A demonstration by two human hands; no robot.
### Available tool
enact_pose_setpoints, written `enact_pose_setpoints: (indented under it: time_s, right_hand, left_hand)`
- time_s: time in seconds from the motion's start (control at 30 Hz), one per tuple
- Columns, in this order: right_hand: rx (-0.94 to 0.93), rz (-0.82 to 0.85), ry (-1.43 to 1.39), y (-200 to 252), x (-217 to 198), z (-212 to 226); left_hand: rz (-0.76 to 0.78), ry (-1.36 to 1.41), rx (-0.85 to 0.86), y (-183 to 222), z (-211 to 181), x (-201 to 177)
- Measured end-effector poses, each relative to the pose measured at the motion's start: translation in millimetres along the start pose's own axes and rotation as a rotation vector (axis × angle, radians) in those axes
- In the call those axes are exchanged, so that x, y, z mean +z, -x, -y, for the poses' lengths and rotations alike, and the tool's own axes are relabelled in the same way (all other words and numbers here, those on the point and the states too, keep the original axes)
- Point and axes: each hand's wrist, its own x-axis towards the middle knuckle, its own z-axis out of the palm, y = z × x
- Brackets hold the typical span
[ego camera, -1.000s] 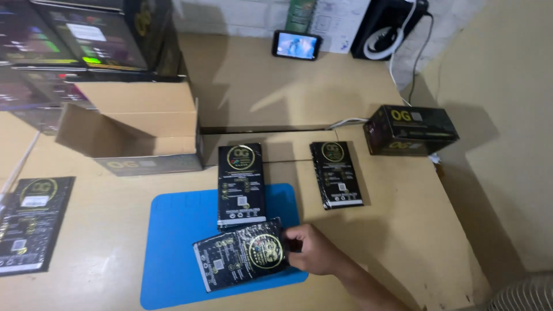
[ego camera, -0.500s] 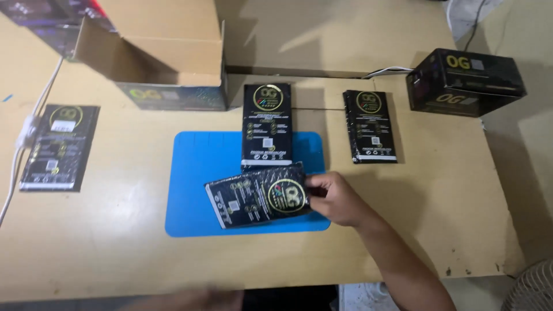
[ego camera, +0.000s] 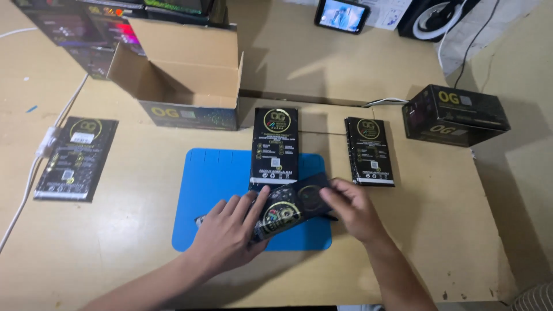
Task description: Inspecting, marking, and packaging a phone display assembly.
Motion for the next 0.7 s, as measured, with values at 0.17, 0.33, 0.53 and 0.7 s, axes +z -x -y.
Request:
enact_pose_setpoints:
  time_s: [0.17,0.33,0.53,0.7]
  right_hand:
    - [-0.069,-0.360,-0.489,-16,-29,-26]
    - [-0.077,-0.874,-0.677,-18,-29,19]
    - [-0.155,-0.618,-0.579,-12,-7,-16]
    - [-0.063,-0.352,-0.571,8,30,-17]
  left_hand:
    - [0.053,0.222,-0.073,6,5,-4]
    - [0.355,0.446,0.006,2,13,-14]
    - [0.219,0.553,0.187,5,-1,-2]
    - [0.076,1.460,-0.295,3,-9,-9]
